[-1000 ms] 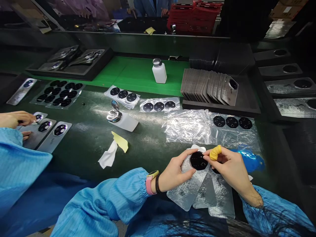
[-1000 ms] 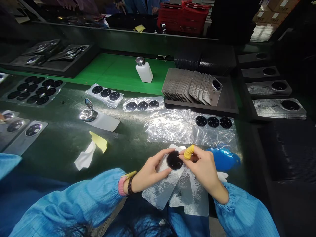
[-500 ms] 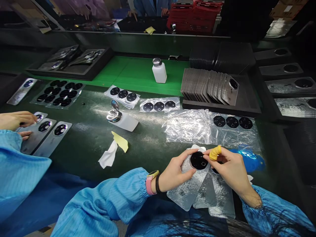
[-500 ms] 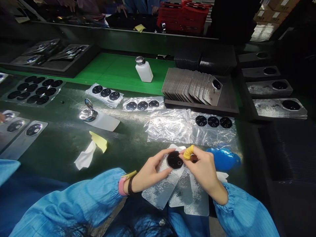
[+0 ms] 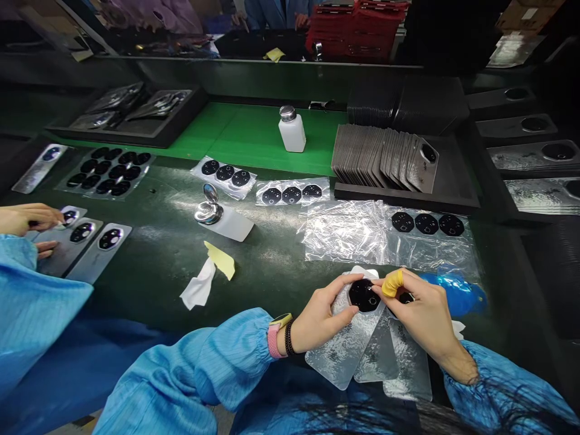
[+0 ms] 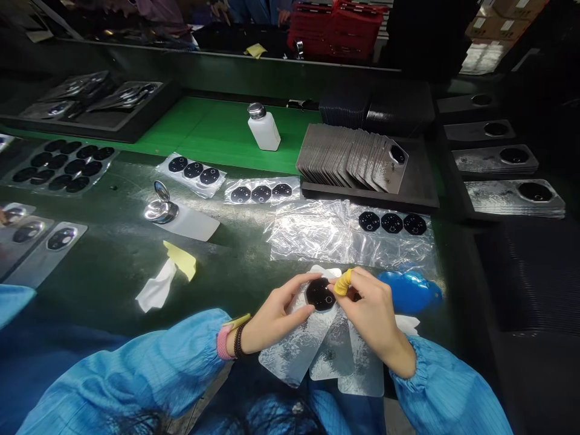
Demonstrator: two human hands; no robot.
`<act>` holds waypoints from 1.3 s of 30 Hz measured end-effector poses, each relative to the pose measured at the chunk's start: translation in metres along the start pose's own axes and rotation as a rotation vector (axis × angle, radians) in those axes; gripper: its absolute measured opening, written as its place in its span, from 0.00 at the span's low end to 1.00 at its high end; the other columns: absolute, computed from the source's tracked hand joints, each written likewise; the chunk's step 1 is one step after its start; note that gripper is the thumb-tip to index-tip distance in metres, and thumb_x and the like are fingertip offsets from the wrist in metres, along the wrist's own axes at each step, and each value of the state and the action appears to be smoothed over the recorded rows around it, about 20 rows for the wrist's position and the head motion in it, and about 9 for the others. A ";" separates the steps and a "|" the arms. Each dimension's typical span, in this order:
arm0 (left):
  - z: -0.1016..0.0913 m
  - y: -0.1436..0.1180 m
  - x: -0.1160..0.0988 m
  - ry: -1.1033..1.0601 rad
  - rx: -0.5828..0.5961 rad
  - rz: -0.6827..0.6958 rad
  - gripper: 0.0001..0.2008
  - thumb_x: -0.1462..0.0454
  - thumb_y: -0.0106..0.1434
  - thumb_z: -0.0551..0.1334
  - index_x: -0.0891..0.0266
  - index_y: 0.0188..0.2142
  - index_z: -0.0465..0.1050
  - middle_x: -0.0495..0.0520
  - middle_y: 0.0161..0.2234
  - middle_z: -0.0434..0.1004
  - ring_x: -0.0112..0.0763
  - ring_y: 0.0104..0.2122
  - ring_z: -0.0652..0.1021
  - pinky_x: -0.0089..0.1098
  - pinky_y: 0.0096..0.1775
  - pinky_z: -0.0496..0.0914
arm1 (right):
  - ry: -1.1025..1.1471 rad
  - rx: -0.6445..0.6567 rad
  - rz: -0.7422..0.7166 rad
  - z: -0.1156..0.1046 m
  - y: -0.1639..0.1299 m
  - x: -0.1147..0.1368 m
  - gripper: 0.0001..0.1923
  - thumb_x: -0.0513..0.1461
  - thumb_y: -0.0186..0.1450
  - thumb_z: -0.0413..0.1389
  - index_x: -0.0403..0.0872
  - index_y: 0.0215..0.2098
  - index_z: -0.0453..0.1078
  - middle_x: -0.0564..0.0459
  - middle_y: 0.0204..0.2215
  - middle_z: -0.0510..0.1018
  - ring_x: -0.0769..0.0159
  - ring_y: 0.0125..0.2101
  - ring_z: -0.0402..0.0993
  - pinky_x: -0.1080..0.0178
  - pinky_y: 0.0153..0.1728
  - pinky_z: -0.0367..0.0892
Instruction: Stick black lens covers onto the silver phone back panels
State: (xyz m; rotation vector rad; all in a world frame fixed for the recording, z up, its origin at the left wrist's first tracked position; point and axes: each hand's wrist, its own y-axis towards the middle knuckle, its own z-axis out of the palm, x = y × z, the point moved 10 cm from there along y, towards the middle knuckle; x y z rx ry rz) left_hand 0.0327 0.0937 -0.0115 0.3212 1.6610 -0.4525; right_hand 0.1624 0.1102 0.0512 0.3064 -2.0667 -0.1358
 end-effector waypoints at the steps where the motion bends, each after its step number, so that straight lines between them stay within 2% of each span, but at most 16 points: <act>1: 0.000 0.000 0.000 0.000 -0.003 0.001 0.22 0.62 0.62 0.60 0.61 0.57 0.66 0.55 0.52 0.77 0.39 0.48 0.77 0.35 0.52 0.71 | -0.004 0.001 -0.021 0.000 0.000 0.001 0.19 0.43 0.69 0.55 0.51 0.21 0.60 0.56 0.20 0.71 0.63 0.24 0.76 0.67 0.21 0.68; 9: -0.002 -0.001 0.001 -0.027 -0.013 -0.008 0.22 0.61 0.62 0.60 0.62 0.56 0.67 0.56 0.52 0.77 0.39 0.49 0.77 0.34 0.52 0.70 | -0.087 -0.030 -0.246 0.001 -0.004 0.022 0.15 0.31 0.67 0.54 0.50 0.24 0.60 0.58 0.21 0.69 0.67 0.26 0.74 0.67 0.25 0.69; 19: -0.003 -0.004 0.004 -0.084 -0.042 -0.006 0.22 0.59 0.63 0.61 0.62 0.55 0.67 0.57 0.48 0.78 0.41 0.45 0.77 0.36 0.47 0.71 | -0.197 -0.068 -0.485 0.003 -0.013 0.039 0.14 0.28 0.68 0.53 0.49 0.29 0.59 0.56 0.23 0.71 0.67 0.27 0.73 0.69 0.24 0.69; 24: -0.005 -0.005 0.000 -0.121 -0.064 0.038 0.20 0.59 0.64 0.61 0.62 0.54 0.66 0.56 0.43 0.78 0.37 0.41 0.77 0.33 0.43 0.71 | -0.233 -0.069 -0.552 0.003 -0.016 0.044 0.12 0.26 0.66 0.51 0.48 0.33 0.60 0.52 0.27 0.75 0.64 0.30 0.74 0.67 0.25 0.70; 29: -0.004 -0.007 -0.003 -0.163 -0.067 0.062 0.19 0.60 0.64 0.61 0.61 0.53 0.64 0.56 0.44 0.78 0.35 0.39 0.78 0.31 0.41 0.71 | -0.273 -0.070 -0.628 0.002 -0.019 0.051 0.12 0.24 0.64 0.50 0.47 0.35 0.61 0.48 0.30 0.79 0.61 0.30 0.73 0.64 0.24 0.71; 36: -0.006 -0.008 -0.005 -0.139 -0.085 0.100 0.17 0.62 0.65 0.62 0.62 0.52 0.65 0.54 0.40 0.78 0.32 0.36 0.77 0.28 0.37 0.70 | -0.294 -0.063 -0.655 0.004 -0.021 0.051 0.13 0.25 0.64 0.49 0.49 0.36 0.62 0.47 0.33 0.81 0.60 0.29 0.75 0.63 0.23 0.72; 39: -0.007 -0.010 -0.006 -0.111 -0.095 0.131 0.16 0.62 0.65 0.62 0.62 0.52 0.66 0.55 0.41 0.78 0.33 0.37 0.78 0.28 0.37 0.71 | -0.297 -0.071 -0.678 0.003 -0.023 0.053 0.13 0.25 0.64 0.48 0.48 0.38 0.64 0.46 0.34 0.81 0.59 0.30 0.76 0.62 0.23 0.72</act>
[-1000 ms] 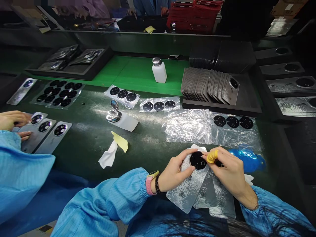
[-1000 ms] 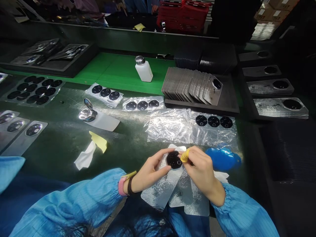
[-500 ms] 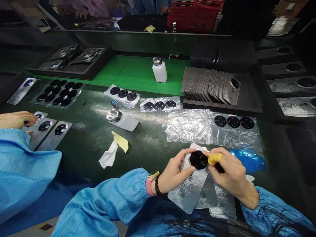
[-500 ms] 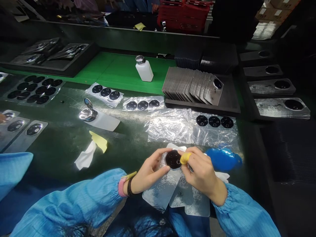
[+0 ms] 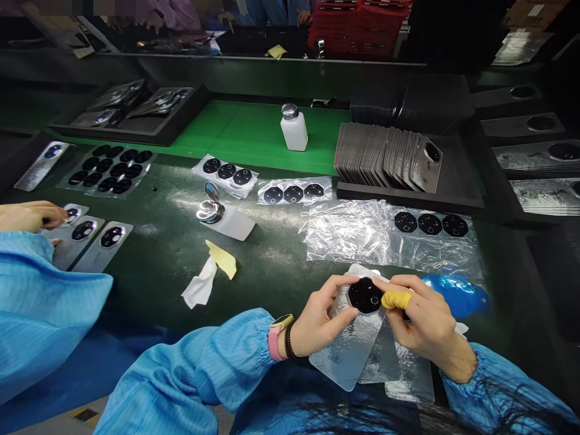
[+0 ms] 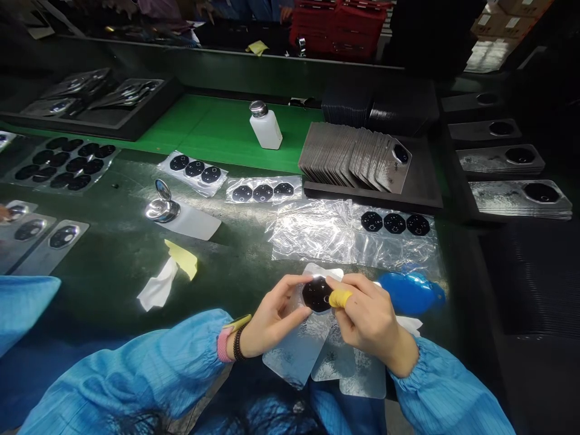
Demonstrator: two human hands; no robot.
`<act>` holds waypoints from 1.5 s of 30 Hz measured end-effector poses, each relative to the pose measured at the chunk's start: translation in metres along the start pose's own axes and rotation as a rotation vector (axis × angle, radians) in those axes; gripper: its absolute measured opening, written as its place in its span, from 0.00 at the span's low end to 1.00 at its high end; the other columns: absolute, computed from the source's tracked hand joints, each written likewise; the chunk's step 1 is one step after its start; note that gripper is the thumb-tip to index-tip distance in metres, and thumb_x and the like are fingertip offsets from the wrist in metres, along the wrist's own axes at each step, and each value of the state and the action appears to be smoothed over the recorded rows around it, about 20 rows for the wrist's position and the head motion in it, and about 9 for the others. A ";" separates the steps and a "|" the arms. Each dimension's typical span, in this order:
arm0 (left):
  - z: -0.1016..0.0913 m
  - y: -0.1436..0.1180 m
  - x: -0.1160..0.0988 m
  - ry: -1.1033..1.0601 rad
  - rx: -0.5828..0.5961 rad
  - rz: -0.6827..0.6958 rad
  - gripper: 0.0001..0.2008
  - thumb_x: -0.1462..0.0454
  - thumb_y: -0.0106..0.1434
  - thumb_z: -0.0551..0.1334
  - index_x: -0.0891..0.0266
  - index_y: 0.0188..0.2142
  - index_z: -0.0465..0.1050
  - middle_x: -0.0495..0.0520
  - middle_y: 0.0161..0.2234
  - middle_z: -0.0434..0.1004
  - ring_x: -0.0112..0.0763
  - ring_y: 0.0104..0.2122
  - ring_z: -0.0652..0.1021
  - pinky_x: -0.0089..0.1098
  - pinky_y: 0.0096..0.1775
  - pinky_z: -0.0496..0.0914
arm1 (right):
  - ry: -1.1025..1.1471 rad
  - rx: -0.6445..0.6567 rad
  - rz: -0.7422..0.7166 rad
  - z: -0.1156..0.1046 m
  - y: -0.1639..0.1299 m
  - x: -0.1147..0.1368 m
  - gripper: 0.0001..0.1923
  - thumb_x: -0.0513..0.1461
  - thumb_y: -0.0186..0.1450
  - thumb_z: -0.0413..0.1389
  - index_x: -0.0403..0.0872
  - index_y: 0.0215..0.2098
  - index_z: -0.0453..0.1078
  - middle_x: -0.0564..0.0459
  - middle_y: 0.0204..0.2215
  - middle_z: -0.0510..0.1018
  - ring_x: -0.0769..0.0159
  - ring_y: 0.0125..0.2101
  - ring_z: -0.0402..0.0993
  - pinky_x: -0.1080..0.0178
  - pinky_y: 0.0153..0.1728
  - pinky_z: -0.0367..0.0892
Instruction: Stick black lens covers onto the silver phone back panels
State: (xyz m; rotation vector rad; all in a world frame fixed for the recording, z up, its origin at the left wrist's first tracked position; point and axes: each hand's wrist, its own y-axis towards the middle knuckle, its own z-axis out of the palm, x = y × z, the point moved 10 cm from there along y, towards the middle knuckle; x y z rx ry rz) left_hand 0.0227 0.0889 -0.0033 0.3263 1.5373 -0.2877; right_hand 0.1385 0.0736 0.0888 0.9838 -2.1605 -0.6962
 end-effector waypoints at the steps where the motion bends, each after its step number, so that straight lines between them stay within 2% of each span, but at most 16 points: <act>1: -0.001 0.000 -0.002 0.006 -0.003 0.018 0.16 0.63 0.65 0.62 0.61 0.52 0.66 0.55 0.41 0.78 0.33 0.38 0.78 0.28 0.38 0.71 | -0.002 -0.003 -0.005 0.000 0.000 0.001 0.13 0.25 0.64 0.48 0.47 0.39 0.65 0.45 0.35 0.81 0.59 0.30 0.77 0.62 0.23 0.73; 8: -0.001 -0.002 -0.009 0.047 -0.001 0.095 0.17 0.64 0.66 0.61 0.60 0.54 0.66 0.57 0.46 0.78 0.36 0.44 0.79 0.31 0.44 0.74 | -0.049 -0.006 -0.061 -0.002 0.000 0.006 0.14 0.25 0.64 0.48 0.45 0.42 0.66 0.43 0.35 0.82 0.59 0.32 0.78 0.62 0.27 0.76; 11: -0.001 -0.003 -0.006 0.058 -0.004 0.082 0.17 0.62 0.67 0.61 0.60 0.55 0.66 0.58 0.46 0.78 0.37 0.42 0.80 0.32 0.42 0.75 | -0.076 0.002 -0.082 -0.002 0.000 0.008 0.11 0.26 0.66 0.48 0.43 0.42 0.67 0.41 0.35 0.82 0.60 0.34 0.79 0.63 0.29 0.77; 17: -0.001 -0.007 -0.003 0.121 -0.010 0.108 0.18 0.60 0.68 0.60 0.62 0.55 0.66 0.58 0.41 0.79 0.36 0.39 0.80 0.29 0.36 0.74 | -0.156 0.018 -0.167 -0.001 -0.002 0.017 0.11 0.28 0.70 0.46 0.45 0.36 0.68 0.41 0.35 0.82 0.61 0.35 0.79 0.63 0.29 0.76; 21: -0.003 -0.009 -0.005 0.189 -0.028 0.136 0.19 0.59 0.67 0.61 0.62 0.55 0.68 0.58 0.40 0.80 0.36 0.38 0.80 0.28 0.35 0.75 | -0.172 0.016 -0.211 0.000 -0.004 0.023 0.11 0.29 0.71 0.47 0.45 0.34 0.67 0.40 0.33 0.81 0.60 0.34 0.78 0.62 0.27 0.75; 25: -0.003 -0.009 -0.004 0.169 -0.030 0.114 0.19 0.59 0.67 0.61 0.63 0.55 0.68 0.59 0.42 0.79 0.38 0.39 0.80 0.30 0.36 0.75 | -0.188 -0.011 -0.236 -0.001 -0.004 0.027 0.11 0.27 0.69 0.48 0.45 0.33 0.67 0.41 0.34 0.81 0.59 0.33 0.79 0.62 0.28 0.74; 28: -0.001 -0.009 0.003 0.102 -0.029 0.056 0.25 0.59 0.67 0.61 0.62 0.61 0.61 0.60 0.45 0.79 0.34 0.33 0.79 0.30 0.34 0.75 | -0.209 0.011 -0.246 0.003 -0.002 0.030 0.12 0.28 0.70 0.47 0.46 0.34 0.68 0.42 0.33 0.81 0.60 0.31 0.79 0.62 0.27 0.73; 32: 0.001 -0.008 0.009 0.061 -0.019 0.021 0.33 0.57 0.68 0.60 0.60 0.67 0.49 0.55 0.36 0.80 0.25 0.21 0.70 0.26 0.24 0.66 | -0.265 0.041 -0.242 0.007 0.001 0.032 0.15 0.28 0.71 0.43 0.46 0.34 0.67 0.40 0.34 0.82 0.59 0.31 0.78 0.60 0.26 0.72; 36: 0.001 -0.006 0.009 0.003 -0.015 -0.023 0.37 0.54 0.68 0.59 0.61 0.69 0.41 0.53 0.33 0.77 0.27 0.22 0.70 0.27 0.28 0.67 | -0.171 -0.023 -0.083 0.000 -0.002 0.019 0.10 0.28 0.69 0.47 0.44 0.43 0.68 0.44 0.36 0.82 0.61 0.34 0.78 0.56 0.37 0.73; 38: 0.002 -0.004 0.009 -0.065 0.000 -0.064 0.39 0.53 0.68 0.59 0.61 0.69 0.40 0.54 0.35 0.78 0.29 0.25 0.73 0.30 0.32 0.70 | -0.080 -0.123 0.065 -0.010 -0.007 0.005 0.14 0.29 0.68 0.50 0.45 0.51 0.66 0.44 0.41 0.80 0.59 0.40 0.77 0.52 0.43 0.73; 41: 0.005 -0.002 0.006 -0.138 0.032 -0.083 0.34 0.51 0.67 0.60 0.61 0.66 0.52 0.57 0.39 0.78 0.33 0.32 0.77 0.32 0.40 0.73 | 0.129 -0.245 0.314 -0.018 -0.020 -0.022 0.21 0.32 0.69 0.52 0.49 0.59 0.61 0.44 0.51 0.76 0.56 0.49 0.74 0.52 0.47 0.74; 43: 0.004 -0.002 0.004 -0.153 0.037 -0.075 0.27 0.51 0.67 0.60 0.62 0.60 0.62 0.56 0.38 0.78 0.34 0.34 0.77 0.32 0.41 0.72 | 0.275 -0.182 0.444 -0.007 -0.024 -0.037 0.16 0.36 0.72 0.52 0.51 0.57 0.64 0.46 0.50 0.77 0.58 0.47 0.76 0.56 0.44 0.76; 45: 0.003 -0.003 0.006 -0.169 0.031 -0.093 0.23 0.50 0.67 0.59 0.64 0.54 0.67 0.54 0.32 0.77 0.32 0.30 0.76 0.30 0.37 0.72 | 0.377 -0.081 0.515 0.005 -0.025 -0.044 0.10 0.40 0.74 0.50 0.50 0.51 0.69 0.50 0.41 0.81 0.61 0.38 0.80 0.62 0.36 0.77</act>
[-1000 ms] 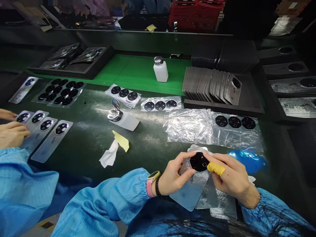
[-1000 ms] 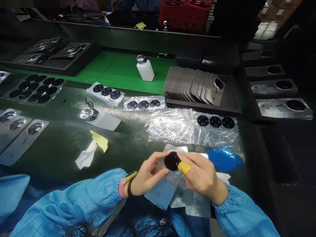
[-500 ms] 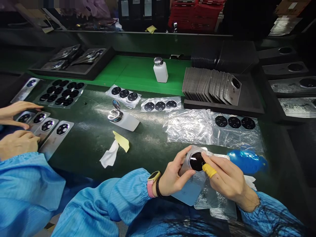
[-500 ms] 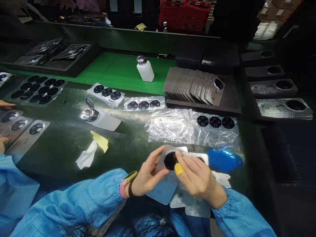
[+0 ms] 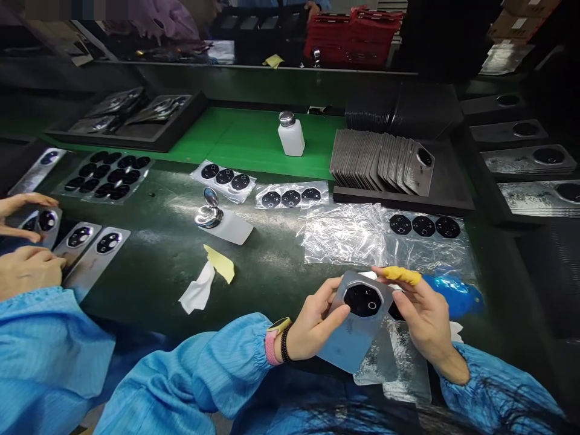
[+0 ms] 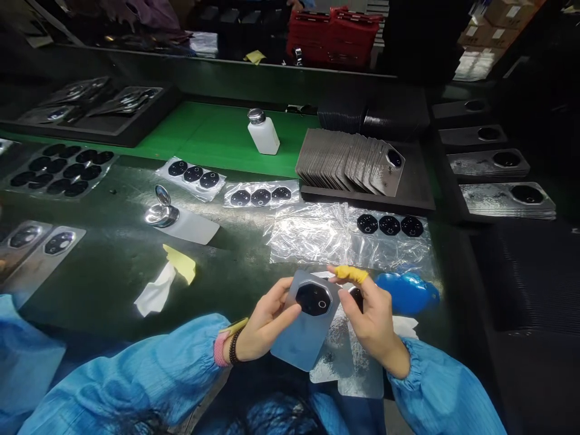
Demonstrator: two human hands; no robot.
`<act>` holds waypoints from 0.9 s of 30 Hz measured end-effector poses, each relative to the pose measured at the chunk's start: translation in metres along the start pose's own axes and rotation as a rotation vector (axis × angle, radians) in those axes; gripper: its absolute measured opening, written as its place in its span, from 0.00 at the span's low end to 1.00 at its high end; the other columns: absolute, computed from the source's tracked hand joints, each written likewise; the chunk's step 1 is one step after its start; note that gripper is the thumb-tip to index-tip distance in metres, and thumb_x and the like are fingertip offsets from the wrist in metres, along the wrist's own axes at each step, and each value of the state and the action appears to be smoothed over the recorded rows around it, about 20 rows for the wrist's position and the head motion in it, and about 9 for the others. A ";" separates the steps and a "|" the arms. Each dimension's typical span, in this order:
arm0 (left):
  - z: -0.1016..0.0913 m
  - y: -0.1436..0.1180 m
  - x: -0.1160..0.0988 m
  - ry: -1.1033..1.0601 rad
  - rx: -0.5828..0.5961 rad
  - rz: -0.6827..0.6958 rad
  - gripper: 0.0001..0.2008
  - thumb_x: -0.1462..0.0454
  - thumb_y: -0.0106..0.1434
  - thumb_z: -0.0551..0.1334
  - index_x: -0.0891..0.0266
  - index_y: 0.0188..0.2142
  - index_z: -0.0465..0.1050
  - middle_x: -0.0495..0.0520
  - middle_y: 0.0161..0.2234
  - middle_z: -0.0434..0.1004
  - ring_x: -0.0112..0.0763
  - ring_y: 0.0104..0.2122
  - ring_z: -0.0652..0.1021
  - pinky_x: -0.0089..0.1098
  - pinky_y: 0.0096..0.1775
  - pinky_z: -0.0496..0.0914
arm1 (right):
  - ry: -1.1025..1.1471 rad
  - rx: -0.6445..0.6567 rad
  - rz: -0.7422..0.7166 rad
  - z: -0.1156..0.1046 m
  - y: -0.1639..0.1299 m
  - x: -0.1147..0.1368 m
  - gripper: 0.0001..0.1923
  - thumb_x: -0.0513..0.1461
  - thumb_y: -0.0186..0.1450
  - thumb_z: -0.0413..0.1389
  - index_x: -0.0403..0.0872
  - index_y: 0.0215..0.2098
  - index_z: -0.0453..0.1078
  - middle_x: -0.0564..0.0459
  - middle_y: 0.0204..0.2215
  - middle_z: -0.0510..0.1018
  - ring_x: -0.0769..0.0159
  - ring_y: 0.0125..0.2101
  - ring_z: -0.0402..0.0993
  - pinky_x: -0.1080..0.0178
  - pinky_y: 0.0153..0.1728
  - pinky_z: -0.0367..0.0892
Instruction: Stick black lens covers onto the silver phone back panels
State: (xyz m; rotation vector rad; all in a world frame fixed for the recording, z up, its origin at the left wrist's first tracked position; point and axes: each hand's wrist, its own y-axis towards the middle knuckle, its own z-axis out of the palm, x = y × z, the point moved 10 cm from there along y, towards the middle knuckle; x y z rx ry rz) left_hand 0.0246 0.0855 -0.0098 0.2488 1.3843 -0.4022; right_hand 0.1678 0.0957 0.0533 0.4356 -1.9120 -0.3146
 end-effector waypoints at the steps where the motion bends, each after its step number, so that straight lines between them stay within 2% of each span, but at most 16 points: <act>1: -0.001 -0.001 0.003 -0.013 -0.008 -0.020 0.22 0.50 0.67 0.59 0.64 0.52 0.69 0.52 0.29 0.75 0.30 0.27 0.74 0.29 0.34 0.71 | 0.026 0.049 0.027 0.005 0.002 -0.002 0.09 0.42 0.74 0.50 0.49 0.47 0.70 0.52 0.35 0.81 0.63 0.32 0.80 0.65 0.30 0.76; 4: -0.003 -0.002 0.010 -0.057 -0.023 -0.075 0.22 0.48 0.66 0.59 0.64 0.47 0.70 0.47 0.23 0.69 0.26 0.22 0.70 0.27 0.28 0.67 | 0.049 0.157 0.019 0.017 0.006 0.004 0.15 0.44 0.74 0.49 0.48 0.31 0.69 0.58 0.20 0.74 0.68 0.18 0.71 0.69 0.16 0.64; 7: -0.003 -0.002 0.010 -0.063 -0.024 -0.083 0.22 0.46 0.65 0.60 0.64 0.42 0.71 0.46 0.21 0.65 0.25 0.21 0.68 0.26 0.26 0.65 | 0.046 0.162 -0.093 0.021 0.011 0.022 0.18 0.38 0.72 0.49 0.48 0.23 0.59 0.61 0.15 0.62 0.72 0.14 0.60 0.69 0.13 0.54; 12: -0.002 0.000 0.005 -0.010 -0.007 -0.065 0.22 0.45 0.65 0.59 0.64 0.38 0.71 0.47 0.22 0.63 0.24 0.21 0.64 0.26 0.23 0.60 | 0.074 0.164 -0.177 0.022 0.012 0.035 0.17 0.30 0.67 0.48 0.49 0.22 0.53 0.62 0.15 0.56 0.72 0.13 0.55 0.66 0.13 0.51; 18: 0.001 0.002 -0.004 0.057 0.029 0.001 0.23 0.45 0.66 0.56 0.64 0.36 0.69 0.44 0.21 0.57 0.23 0.20 0.59 0.26 0.23 0.56 | 0.113 0.178 -0.224 0.022 0.007 0.041 0.16 0.27 0.63 0.47 0.50 0.23 0.52 0.62 0.14 0.55 0.71 0.13 0.54 0.65 0.14 0.50; 22: 0.003 0.002 -0.007 0.039 0.045 0.011 0.22 0.46 0.67 0.57 0.64 0.35 0.69 0.44 0.20 0.56 0.22 0.20 0.58 0.26 0.23 0.55 | 0.129 0.178 -0.238 0.022 0.005 0.043 0.16 0.26 0.63 0.47 0.50 0.24 0.52 0.62 0.15 0.54 0.72 0.14 0.53 0.65 0.15 0.50; 24: 0.003 0.003 0.000 -0.042 0.037 -0.050 0.22 0.46 0.65 0.59 0.64 0.36 0.69 0.44 0.20 0.59 0.22 0.20 0.60 0.26 0.24 0.57 | 0.123 0.169 -0.217 0.022 0.005 0.042 0.16 0.27 0.64 0.47 0.50 0.24 0.52 0.62 0.15 0.54 0.72 0.14 0.54 0.66 0.15 0.50; 27: 0.007 0.005 0.019 -0.271 0.034 -0.213 0.23 0.45 0.59 0.66 0.63 0.36 0.68 0.46 0.22 0.66 0.24 0.21 0.67 0.25 0.25 0.62 | 0.106 0.143 -0.160 0.021 0.007 0.035 0.17 0.30 0.68 0.46 0.50 0.23 0.51 0.61 0.15 0.55 0.71 0.13 0.54 0.66 0.12 0.48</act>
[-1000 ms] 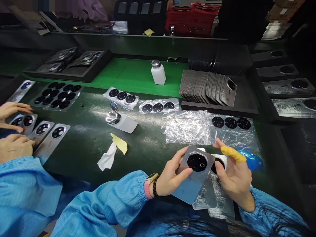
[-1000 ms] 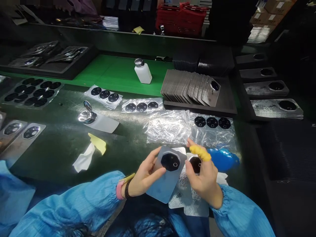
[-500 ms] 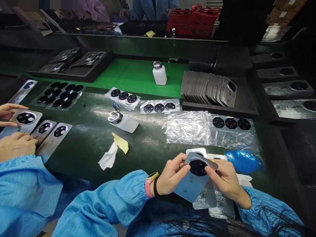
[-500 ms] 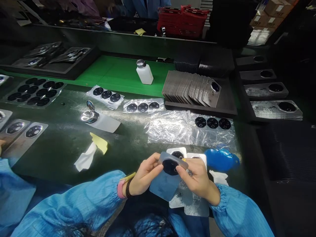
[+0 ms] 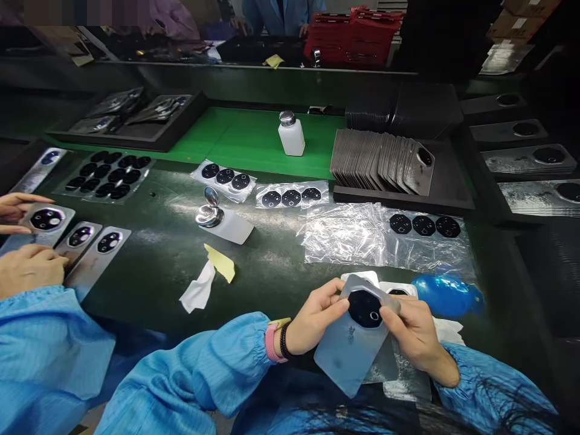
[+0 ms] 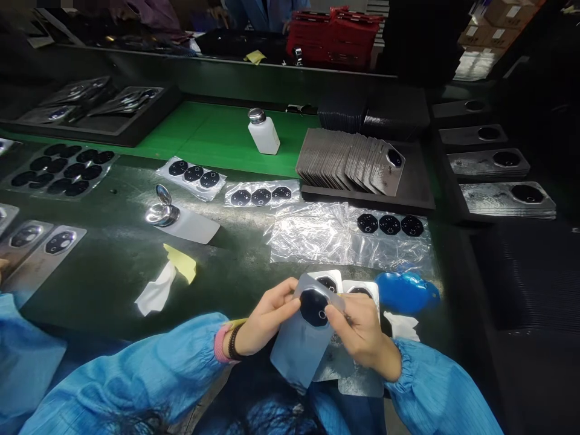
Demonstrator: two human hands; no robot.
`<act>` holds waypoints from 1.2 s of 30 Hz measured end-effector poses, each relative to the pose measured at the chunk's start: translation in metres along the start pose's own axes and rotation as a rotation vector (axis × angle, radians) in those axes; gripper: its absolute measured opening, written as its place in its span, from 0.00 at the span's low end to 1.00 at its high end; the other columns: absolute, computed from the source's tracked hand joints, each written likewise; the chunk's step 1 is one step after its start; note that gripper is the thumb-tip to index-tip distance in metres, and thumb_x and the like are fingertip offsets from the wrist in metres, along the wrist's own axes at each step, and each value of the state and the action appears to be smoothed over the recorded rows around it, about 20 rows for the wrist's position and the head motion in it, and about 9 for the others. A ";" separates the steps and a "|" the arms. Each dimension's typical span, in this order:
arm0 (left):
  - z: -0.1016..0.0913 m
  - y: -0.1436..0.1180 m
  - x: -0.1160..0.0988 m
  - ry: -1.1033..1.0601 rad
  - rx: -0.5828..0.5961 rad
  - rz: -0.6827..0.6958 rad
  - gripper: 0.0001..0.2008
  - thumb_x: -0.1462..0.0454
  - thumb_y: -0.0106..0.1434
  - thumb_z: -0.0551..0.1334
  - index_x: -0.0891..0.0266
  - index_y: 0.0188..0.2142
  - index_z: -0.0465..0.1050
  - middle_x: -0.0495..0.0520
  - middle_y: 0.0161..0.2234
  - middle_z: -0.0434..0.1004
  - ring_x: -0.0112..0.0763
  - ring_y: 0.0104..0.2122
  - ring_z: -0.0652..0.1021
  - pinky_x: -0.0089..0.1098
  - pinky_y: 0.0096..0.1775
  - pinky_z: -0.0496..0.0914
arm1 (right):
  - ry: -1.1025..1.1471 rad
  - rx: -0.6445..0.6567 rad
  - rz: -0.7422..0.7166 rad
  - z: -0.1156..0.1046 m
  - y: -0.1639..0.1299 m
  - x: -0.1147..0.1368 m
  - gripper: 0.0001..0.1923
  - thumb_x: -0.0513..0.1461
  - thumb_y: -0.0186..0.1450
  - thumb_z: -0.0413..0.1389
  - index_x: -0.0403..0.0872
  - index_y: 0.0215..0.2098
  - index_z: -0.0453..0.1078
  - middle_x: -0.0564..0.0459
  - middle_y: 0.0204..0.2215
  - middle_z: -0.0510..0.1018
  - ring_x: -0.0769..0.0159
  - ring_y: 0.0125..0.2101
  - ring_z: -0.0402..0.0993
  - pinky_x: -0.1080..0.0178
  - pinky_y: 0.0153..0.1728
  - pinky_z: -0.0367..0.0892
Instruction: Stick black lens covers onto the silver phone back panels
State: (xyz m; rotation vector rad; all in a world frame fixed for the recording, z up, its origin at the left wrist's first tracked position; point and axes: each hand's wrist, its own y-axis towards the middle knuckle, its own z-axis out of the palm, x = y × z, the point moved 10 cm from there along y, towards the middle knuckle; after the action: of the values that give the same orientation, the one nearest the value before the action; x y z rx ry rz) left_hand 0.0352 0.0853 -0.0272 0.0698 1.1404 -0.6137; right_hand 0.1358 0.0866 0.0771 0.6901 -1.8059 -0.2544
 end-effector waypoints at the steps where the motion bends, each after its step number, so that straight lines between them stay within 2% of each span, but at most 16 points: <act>1: 0.000 0.002 0.005 -0.066 0.001 -0.042 0.24 0.45 0.57 0.68 0.63 0.36 0.68 0.47 0.23 0.69 0.24 0.22 0.69 0.25 0.26 0.64 | -0.003 -0.009 0.017 0.000 0.000 -0.002 0.18 0.32 0.70 0.45 0.49 0.23 0.51 0.61 0.15 0.55 0.71 0.13 0.54 0.65 0.12 0.48; 5: -0.001 0.007 0.012 -0.189 -0.007 -0.104 0.25 0.47 0.52 0.72 0.64 0.34 0.68 0.48 0.24 0.74 0.25 0.22 0.73 0.24 0.27 0.67 | -0.003 -0.031 0.050 -0.001 -0.001 -0.009 0.22 0.39 0.75 0.41 0.49 0.22 0.50 0.60 0.14 0.56 0.71 0.12 0.54 0.65 0.11 0.48; 11: -0.001 0.005 0.012 -0.240 -0.021 -0.119 0.24 0.48 0.51 0.73 0.64 0.33 0.71 0.49 0.24 0.76 0.25 0.22 0.74 0.24 0.27 0.68 | 0.004 -0.038 0.096 -0.002 -0.002 -0.015 0.26 0.44 0.76 0.42 0.48 0.20 0.51 0.59 0.13 0.57 0.72 0.12 0.55 0.66 0.11 0.50; 14: -0.003 0.005 0.001 -0.171 -0.034 -0.034 0.23 0.48 0.53 0.72 0.65 0.36 0.75 0.50 0.25 0.77 0.28 0.24 0.76 0.25 0.29 0.70 | -0.003 -0.046 0.141 -0.004 -0.004 -0.021 0.25 0.44 0.76 0.43 0.48 0.20 0.54 0.60 0.13 0.58 0.72 0.13 0.55 0.66 0.12 0.50; 18: 0.001 0.003 -0.017 -0.084 0.009 0.121 0.23 0.47 0.56 0.70 0.63 0.41 0.80 0.53 0.30 0.80 0.35 0.32 0.79 0.30 0.37 0.72 | -0.018 -0.077 0.264 -0.008 -0.010 -0.038 0.24 0.46 0.75 0.46 0.48 0.21 0.59 0.59 0.15 0.62 0.71 0.15 0.58 0.68 0.14 0.56; 22: 0.005 0.002 -0.018 -0.029 0.068 0.140 0.27 0.46 0.55 0.69 0.63 0.47 0.80 0.56 0.34 0.81 0.37 0.35 0.79 0.33 0.39 0.73 | 0.031 -0.088 0.374 -0.008 -0.017 -0.052 0.27 0.53 0.73 0.47 0.48 0.20 0.60 0.57 0.16 0.64 0.69 0.17 0.60 0.68 0.15 0.59; 25: 0.004 0.001 -0.016 0.030 0.072 0.121 0.30 0.45 0.54 0.69 0.65 0.47 0.79 0.57 0.35 0.81 0.37 0.33 0.78 0.33 0.38 0.72 | 0.040 -0.078 0.438 -0.006 -0.019 -0.057 0.29 0.58 0.71 0.47 0.48 0.20 0.60 0.56 0.16 0.65 0.69 0.17 0.61 0.67 0.16 0.59; 29: 0.004 0.001 -0.014 0.086 0.080 0.091 0.32 0.43 0.53 0.69 0.67 0.46 0.80 0.56 0.31 0.78 0.34 0.29 0.75 0.31 0.33 0.69 | 0.040 -0.061 0.531 -0.004 -0.021 -0.063 0.32 0.63 0.67 0.47 0.48 0.20 0.62 0.55 0.17 0.67 0.67 0.18 0.63 0.67 0.18 0.60; 33: 0.005 0.001 -0.020 0.116 0.084 0.127 0.31 0.43 0.53 0.69 0.67 0.43 0.81 0.54 0.26 0.74 0.30 0.26 0.70 0.29 0.30 0.66 | 0.030 -0.088 0.540 -0.007 -0.021 -0.064 0.33 0.64 0.65 0.49 0.48 0.20 0.64 0.56 0.16 0.65 0.68 0.18 0.61 0.67 0.17 0.59; 36: 0.008 0.000 -0.024 0.102 0.107 0.158 0.29 0.45 0.53 0.70 0.67 0.43 0.82 0.54 0.26 0.75 0.29 0.25 0.69 0.28 0.29 0.65 | 0.038 -0.083 0.548 -0.006 -0.022 -0.066 0.32 0.65 0.65 0.49 0.47 0.24 0.69 0.56 0.17 0.68 0.67 0.18 0.63 0.67 0.18 0.61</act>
State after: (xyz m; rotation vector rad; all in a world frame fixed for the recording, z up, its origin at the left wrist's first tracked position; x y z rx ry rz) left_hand 0.0354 0.0925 -0.0031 0.2834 1.1874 -0.5343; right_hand 0.1620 0.1072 0.0156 0.1240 -1.8617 0.0508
